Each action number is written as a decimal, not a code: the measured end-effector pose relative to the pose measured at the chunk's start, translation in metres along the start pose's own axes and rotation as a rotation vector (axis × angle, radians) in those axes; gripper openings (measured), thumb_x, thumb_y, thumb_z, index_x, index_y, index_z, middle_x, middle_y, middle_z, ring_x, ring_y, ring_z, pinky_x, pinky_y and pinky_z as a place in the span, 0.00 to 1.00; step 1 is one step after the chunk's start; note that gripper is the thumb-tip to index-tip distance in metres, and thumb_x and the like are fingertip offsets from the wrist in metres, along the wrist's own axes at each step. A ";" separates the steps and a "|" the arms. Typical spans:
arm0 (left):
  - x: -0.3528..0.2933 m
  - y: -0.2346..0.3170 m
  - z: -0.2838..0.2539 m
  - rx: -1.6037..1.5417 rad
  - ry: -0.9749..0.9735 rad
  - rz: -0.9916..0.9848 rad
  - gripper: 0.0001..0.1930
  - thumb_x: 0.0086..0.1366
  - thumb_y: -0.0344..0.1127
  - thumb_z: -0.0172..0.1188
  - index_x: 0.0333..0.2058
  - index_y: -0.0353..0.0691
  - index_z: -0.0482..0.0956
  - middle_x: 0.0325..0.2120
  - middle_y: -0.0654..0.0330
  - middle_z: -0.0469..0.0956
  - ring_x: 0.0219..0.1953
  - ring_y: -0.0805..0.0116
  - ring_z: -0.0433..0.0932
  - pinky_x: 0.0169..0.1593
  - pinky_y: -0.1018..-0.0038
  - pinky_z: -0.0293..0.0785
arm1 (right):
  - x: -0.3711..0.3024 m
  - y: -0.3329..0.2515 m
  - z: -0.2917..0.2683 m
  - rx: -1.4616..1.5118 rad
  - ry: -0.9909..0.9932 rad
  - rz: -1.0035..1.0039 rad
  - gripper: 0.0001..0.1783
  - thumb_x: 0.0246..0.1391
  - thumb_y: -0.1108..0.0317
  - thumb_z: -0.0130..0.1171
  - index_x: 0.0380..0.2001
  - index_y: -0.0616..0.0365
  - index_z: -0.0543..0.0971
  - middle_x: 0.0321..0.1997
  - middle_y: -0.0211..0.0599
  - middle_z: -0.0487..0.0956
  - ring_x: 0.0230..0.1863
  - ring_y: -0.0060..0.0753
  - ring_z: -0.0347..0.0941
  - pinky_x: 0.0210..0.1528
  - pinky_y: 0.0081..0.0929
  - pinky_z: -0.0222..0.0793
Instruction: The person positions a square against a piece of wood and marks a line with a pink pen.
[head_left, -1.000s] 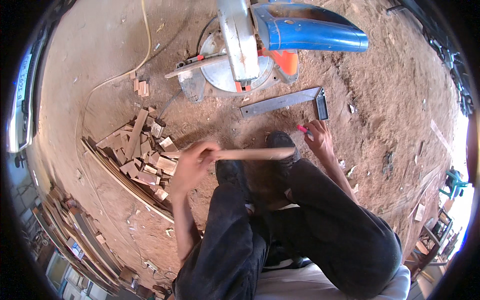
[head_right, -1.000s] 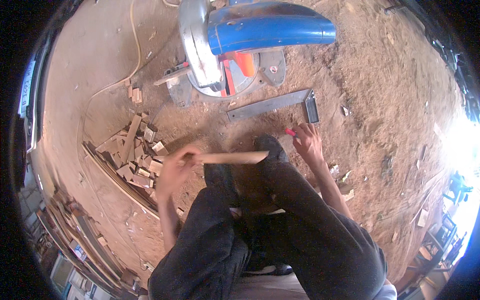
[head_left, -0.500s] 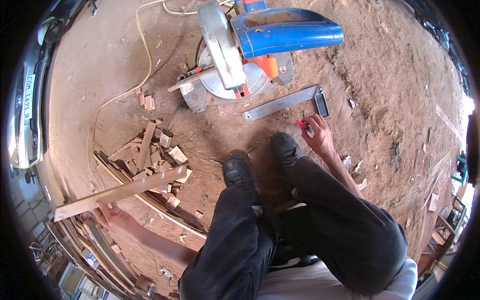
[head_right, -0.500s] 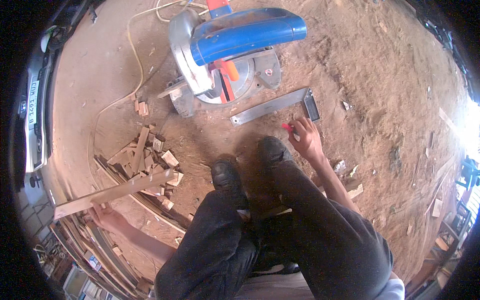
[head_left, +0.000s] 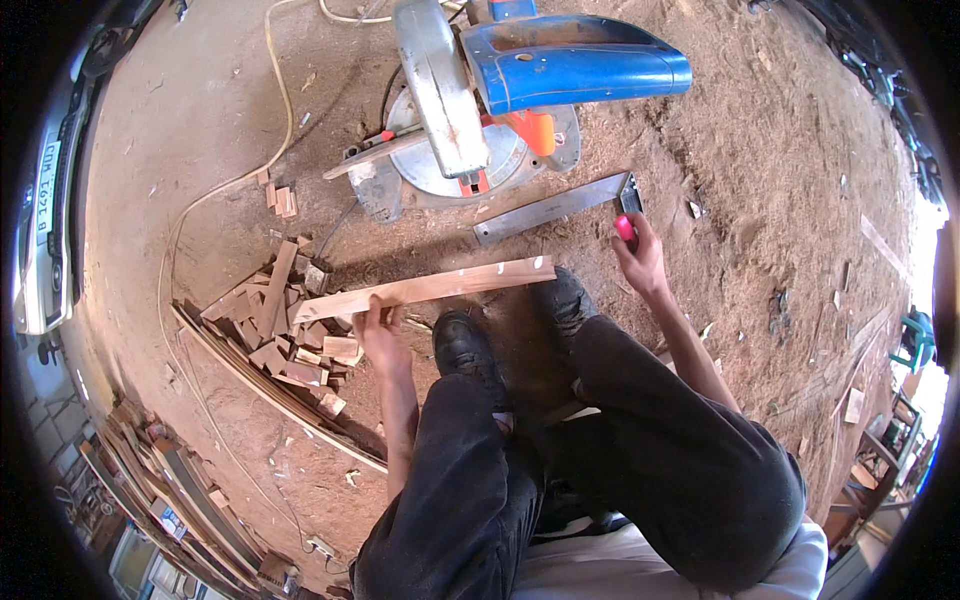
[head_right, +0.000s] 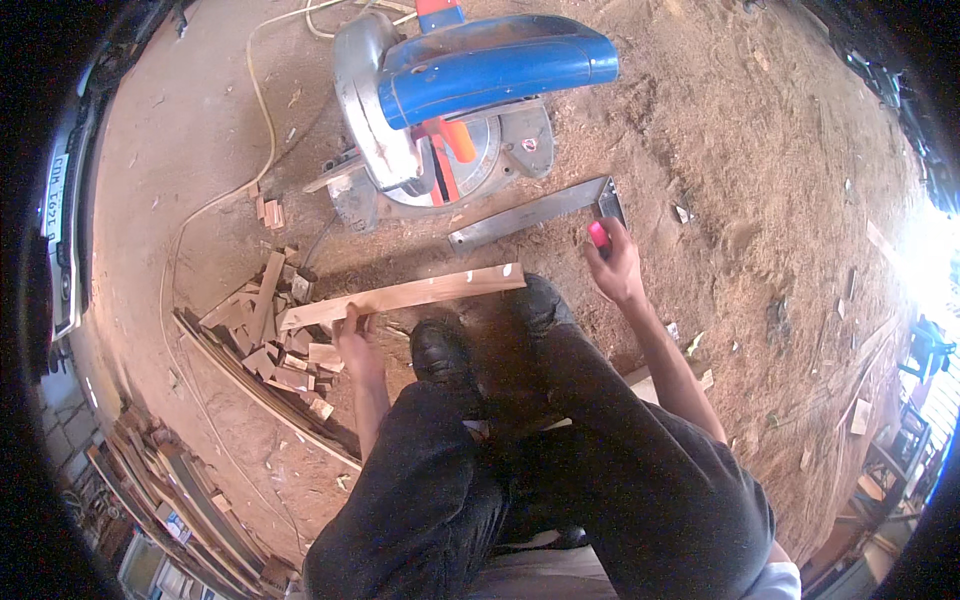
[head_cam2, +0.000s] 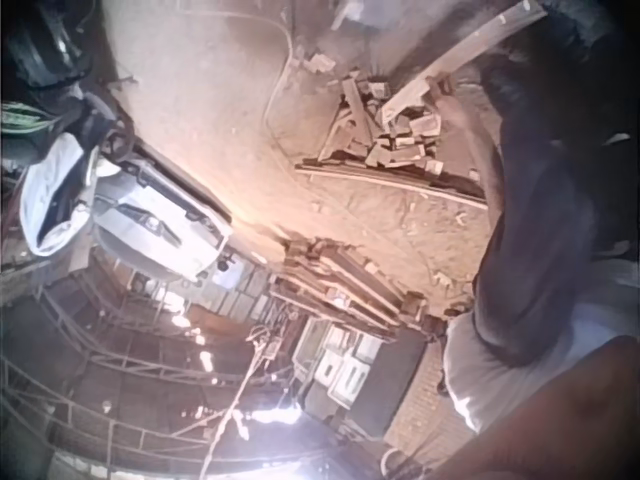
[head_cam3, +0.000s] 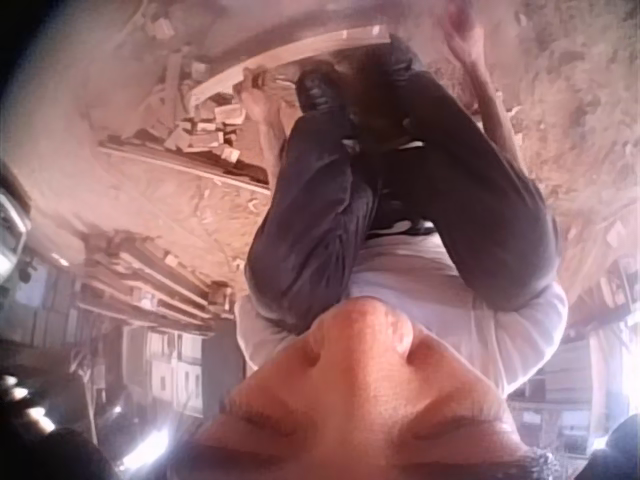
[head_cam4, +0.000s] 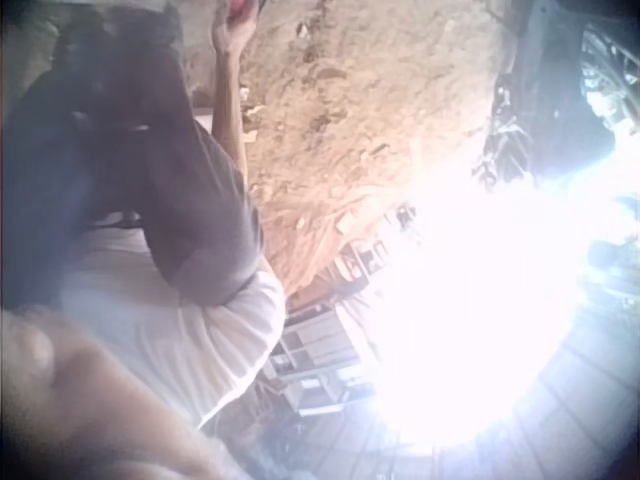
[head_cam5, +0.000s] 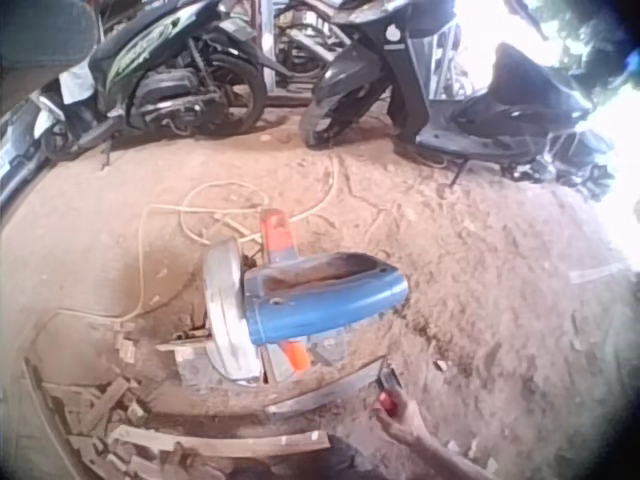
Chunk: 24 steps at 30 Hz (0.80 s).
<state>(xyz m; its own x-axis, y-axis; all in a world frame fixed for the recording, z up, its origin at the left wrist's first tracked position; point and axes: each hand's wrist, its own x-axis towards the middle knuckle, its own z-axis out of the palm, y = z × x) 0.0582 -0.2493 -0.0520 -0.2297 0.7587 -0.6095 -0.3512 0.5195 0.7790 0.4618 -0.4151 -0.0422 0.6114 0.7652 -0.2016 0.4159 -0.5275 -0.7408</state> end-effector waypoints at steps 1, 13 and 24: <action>0.000 -0.014 0.005 -0.016 -0.002 0.005 0.26 0.71 0.27 0.58 0.64 0.37 0.59 0.49 0.51 0.76 0.46 0.60 0.79 0.50 0.59 0.83 | 0.010 0.002 -0.001 -0.083 -0.013 -0.099 0.15 0.55 0.69 0.62 0.46 0.58 0.78 0.43 0.49 0.80 0.42 0.54 0.79 0.43 0.42 0.74; -0.016 -0.049 0.035 0.015 -0.036 0.011 0.23 0.69 0.24 0.59 0.61 0.35 0.63 0.51 0.50 0.76 0.50 0.56 0.80 0.59 0.56 0.81 | 0.073 -0.011 0.020 -0.263 -0.222 -0.439 0.12 0.54 0.68 0.63 0.44 0.52 0.81 0.40 0.44 0.82 0.41 0.57 0.80 0.39 0.46 0.77; -0.014 -0.021 0.003 0.643 -0.287 -0.027 0.09 0.72 0.34 0.60 0.43 0.34 0.80 0.35 0.56 0.83 0.37 0.67 0.83 0.36 0.69 0.85 | 0.037 -0.017 0.048 -0.117 -0.229 -0.344 0.12 0.54 0.65 0.66 0.42 0.53 0.82 0.39 0.47 0.83 0.41 0.57 0.81 0.40 0.46 0.78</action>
<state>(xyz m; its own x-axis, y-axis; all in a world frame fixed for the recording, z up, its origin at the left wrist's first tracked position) 0.0714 -0.2697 -0.0593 0.0511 0.7700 -0.6360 0.2731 0.6017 0.7505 0.4446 -0.3600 -0.0674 0.2642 0.9590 -0.1025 0.6510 -0.2557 -0.7147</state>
